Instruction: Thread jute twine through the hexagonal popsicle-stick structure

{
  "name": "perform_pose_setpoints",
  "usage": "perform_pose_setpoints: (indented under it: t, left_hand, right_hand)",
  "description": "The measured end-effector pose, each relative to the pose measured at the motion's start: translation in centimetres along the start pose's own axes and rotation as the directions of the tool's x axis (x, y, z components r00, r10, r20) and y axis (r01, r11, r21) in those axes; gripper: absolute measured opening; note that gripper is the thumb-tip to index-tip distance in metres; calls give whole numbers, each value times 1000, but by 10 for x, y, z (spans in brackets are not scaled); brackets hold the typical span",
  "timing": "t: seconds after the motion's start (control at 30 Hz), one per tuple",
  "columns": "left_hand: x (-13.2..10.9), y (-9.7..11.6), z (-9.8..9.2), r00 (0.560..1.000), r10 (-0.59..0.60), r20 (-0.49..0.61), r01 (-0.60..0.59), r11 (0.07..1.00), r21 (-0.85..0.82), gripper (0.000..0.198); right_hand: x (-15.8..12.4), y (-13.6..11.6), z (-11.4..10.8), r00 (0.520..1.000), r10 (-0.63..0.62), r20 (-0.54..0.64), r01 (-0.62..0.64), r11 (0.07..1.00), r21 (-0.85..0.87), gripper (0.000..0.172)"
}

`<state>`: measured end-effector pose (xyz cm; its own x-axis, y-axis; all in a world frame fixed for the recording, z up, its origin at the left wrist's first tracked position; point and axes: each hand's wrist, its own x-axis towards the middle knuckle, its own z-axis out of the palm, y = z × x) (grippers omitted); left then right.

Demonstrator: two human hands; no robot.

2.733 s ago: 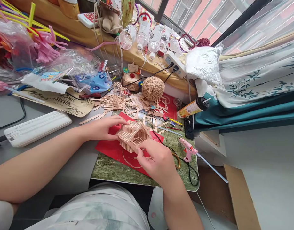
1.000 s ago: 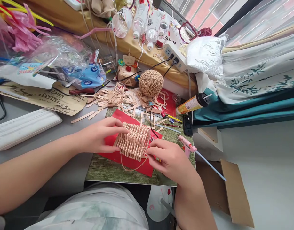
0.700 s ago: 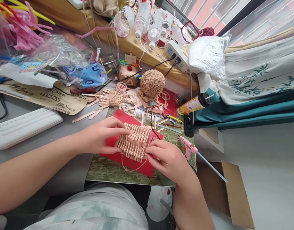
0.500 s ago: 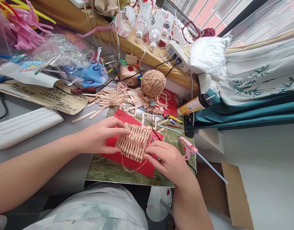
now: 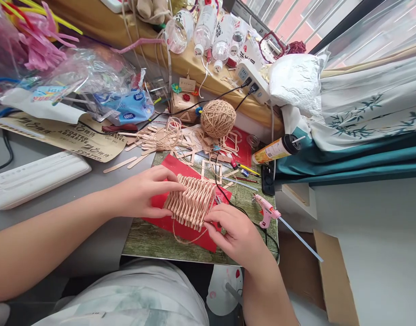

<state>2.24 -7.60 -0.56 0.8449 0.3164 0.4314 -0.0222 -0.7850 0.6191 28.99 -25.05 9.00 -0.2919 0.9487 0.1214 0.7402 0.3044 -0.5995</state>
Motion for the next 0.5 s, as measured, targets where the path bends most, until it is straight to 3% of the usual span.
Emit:
perform_pose_setpoints:
  t: [0.2, 0.5]
  left_hand:
    - [0, 0, 0, 1000, -6, 20, 6, 1000, -3, 58]
    - [1, -1, -1, 1000, 10, 12, -11, 1000, 13, 58]
  right_hand:
    - [-2, 0, -7, 998, 34, -44, -34, 999, 8, 23]
    - [-5, -4, -6, 999, 39, 16, -39, 999, -29, 22]
